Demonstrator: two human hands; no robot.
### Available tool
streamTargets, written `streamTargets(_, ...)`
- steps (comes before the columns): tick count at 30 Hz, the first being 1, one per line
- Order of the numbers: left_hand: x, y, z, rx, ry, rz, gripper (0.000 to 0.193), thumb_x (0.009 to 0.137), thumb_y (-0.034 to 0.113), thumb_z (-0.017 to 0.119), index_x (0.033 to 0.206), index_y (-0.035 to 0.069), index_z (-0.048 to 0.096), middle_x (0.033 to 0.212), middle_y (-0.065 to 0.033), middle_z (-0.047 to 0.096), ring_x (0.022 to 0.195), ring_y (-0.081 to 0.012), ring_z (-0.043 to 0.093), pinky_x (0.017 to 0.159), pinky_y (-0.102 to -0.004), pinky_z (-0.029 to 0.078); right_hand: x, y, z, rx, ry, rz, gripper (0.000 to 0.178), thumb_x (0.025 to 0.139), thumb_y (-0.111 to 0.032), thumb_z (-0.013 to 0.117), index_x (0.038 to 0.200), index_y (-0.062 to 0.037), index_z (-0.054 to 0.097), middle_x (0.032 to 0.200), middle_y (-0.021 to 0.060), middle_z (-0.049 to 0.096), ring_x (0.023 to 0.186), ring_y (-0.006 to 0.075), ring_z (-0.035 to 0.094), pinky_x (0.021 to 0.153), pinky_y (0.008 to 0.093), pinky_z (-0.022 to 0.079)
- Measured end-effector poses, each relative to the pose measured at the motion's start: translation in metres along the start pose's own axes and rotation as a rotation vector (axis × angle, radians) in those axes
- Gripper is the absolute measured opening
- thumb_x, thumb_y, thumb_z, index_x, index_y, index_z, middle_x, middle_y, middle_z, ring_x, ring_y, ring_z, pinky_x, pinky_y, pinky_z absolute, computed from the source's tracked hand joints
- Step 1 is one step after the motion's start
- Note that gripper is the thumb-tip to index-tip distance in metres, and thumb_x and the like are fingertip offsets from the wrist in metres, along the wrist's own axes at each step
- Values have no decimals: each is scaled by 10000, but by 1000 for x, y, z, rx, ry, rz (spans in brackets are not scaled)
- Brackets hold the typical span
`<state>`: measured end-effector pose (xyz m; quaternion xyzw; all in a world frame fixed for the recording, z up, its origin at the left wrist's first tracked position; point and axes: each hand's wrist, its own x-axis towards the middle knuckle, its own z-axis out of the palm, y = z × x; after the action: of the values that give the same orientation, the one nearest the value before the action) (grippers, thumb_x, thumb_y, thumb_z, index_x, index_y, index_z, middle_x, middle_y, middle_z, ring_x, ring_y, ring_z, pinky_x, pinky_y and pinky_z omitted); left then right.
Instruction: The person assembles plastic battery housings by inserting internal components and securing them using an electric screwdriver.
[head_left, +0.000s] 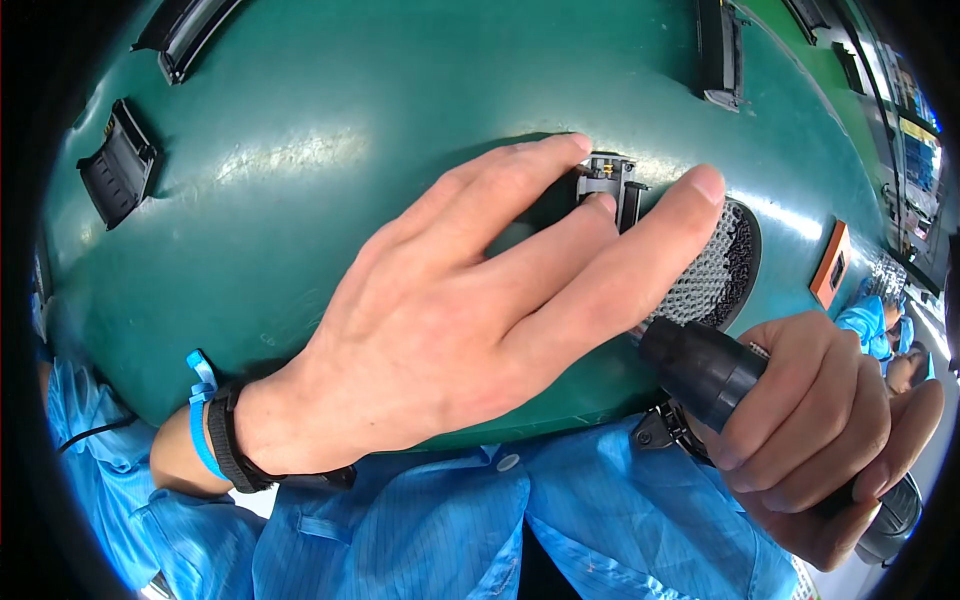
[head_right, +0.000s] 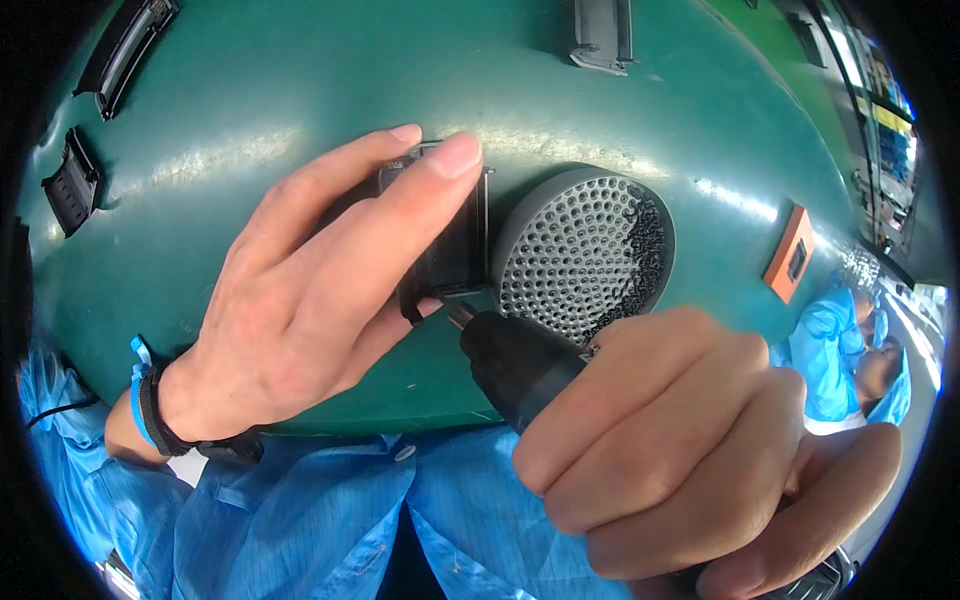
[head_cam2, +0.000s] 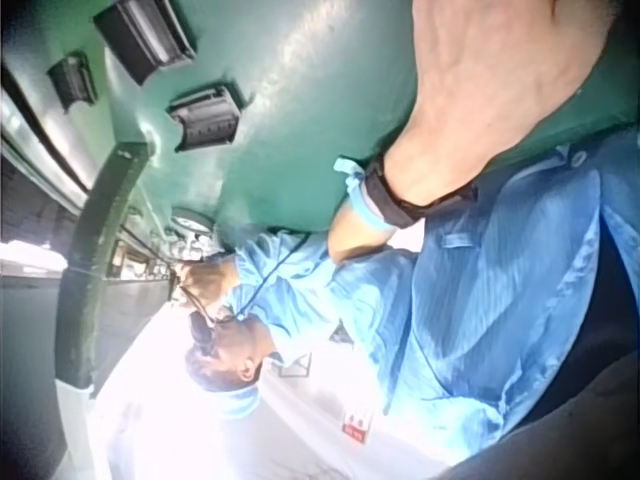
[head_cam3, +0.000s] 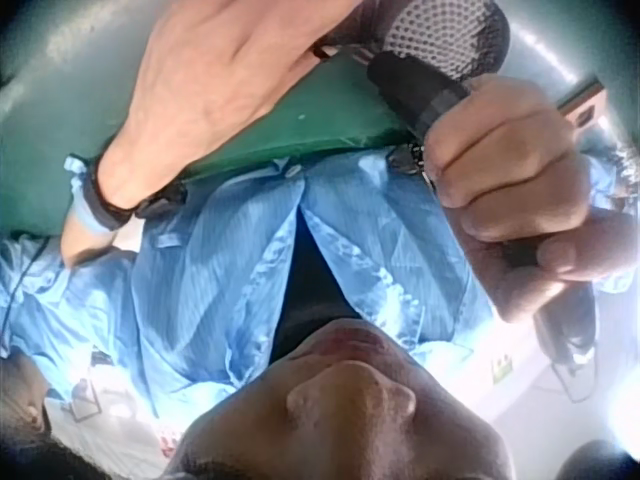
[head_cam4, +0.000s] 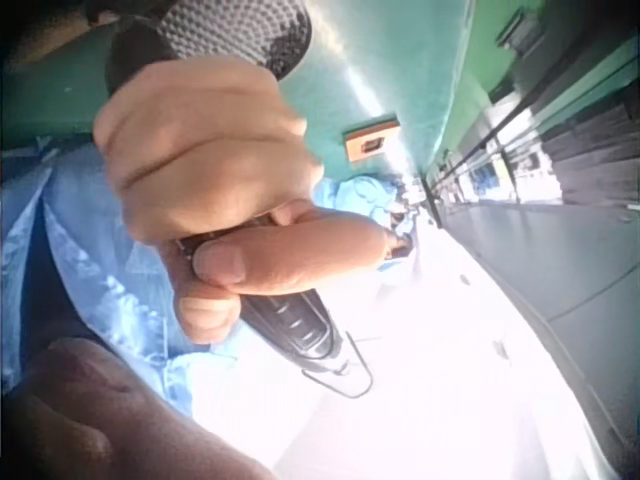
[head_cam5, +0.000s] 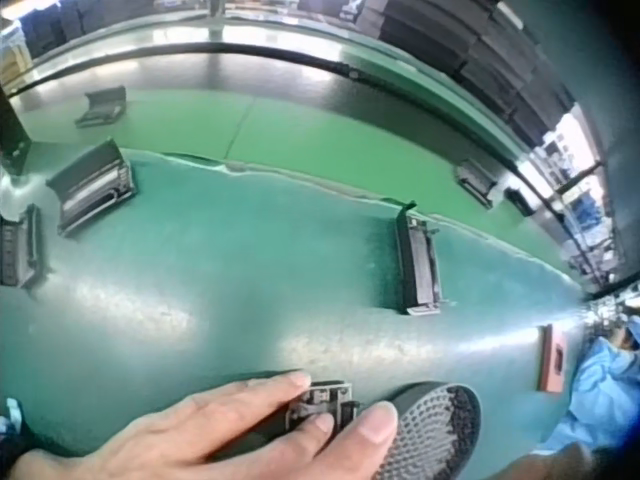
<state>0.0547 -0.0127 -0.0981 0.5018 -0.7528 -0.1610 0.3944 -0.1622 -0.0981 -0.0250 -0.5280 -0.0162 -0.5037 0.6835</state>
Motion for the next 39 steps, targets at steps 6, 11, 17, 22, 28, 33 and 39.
streamTargets(6,0,-2,2,41,35,-7,741,583,-13,785,1306,-65,627,1404,-138,629,1122,-366,665,851,-375,592,12,15,-2,-11,-92,20,369,743,-108,735,913,-18,420,503,71,568,381,136,573,379,248,542)
streamTargets(11,1,-1,2,46,77,-43,722,578,-11,780,1285,-64,644,1383,-137,643,1110,-356,668,852,-374,592,14,20,13,-125,45,101,330,761,-101,688,916,-25,406,499,59,557,374,124,550,374,232,516)
streamTargets(17,0,0,9,57,118,-29,708,577,-11,765,1275,-57,652,1333,-124,671,1090,-338,672,839,-369,596,6,6,18,-188,117,169,285,790,-104,655,908,-46,402,454,29,520,334,107,505,358,233,484)
streamTargets(22,0,2,11,60,143,-18,671,623,6,755,1286,-25,658,1208,-98,710,1042,-317,675,818,-373,603,4,13,24,-222,65,133,283,836,-133,653,928,-59,396,471,25,528,332,107,490,360,240,475)
streamTargets(28,3,4,7,29,169,-91,512,804,31,723,1312,25,663,1104,-60,713,1030,-307,667,838,-374,599,19,39,42,-345,46,131,291,898,-175,652,955,-73,386,507,24,547,336,109,477,366,245,465)
streamTargets(33,10,9,-8,55,60,-63,513,837,77,655,1348,35,644,1099,-70,686,1136,-316,636,915,-389,584,28,45,54,-417,35,141,303,973,-219,643,1010,-94,370,528,7,548,362,114,483,387,263,474)
streamTargets(39,13,8,-13,158,-253,32,502,784,134,636,1272,18,654,1357,-124,599,1391,-337,505,1108,-408,510,20,27,26,-138,237,315,267,957,-52,640,1014,-56,379,578,66,518,464,177,483,448,349,403)
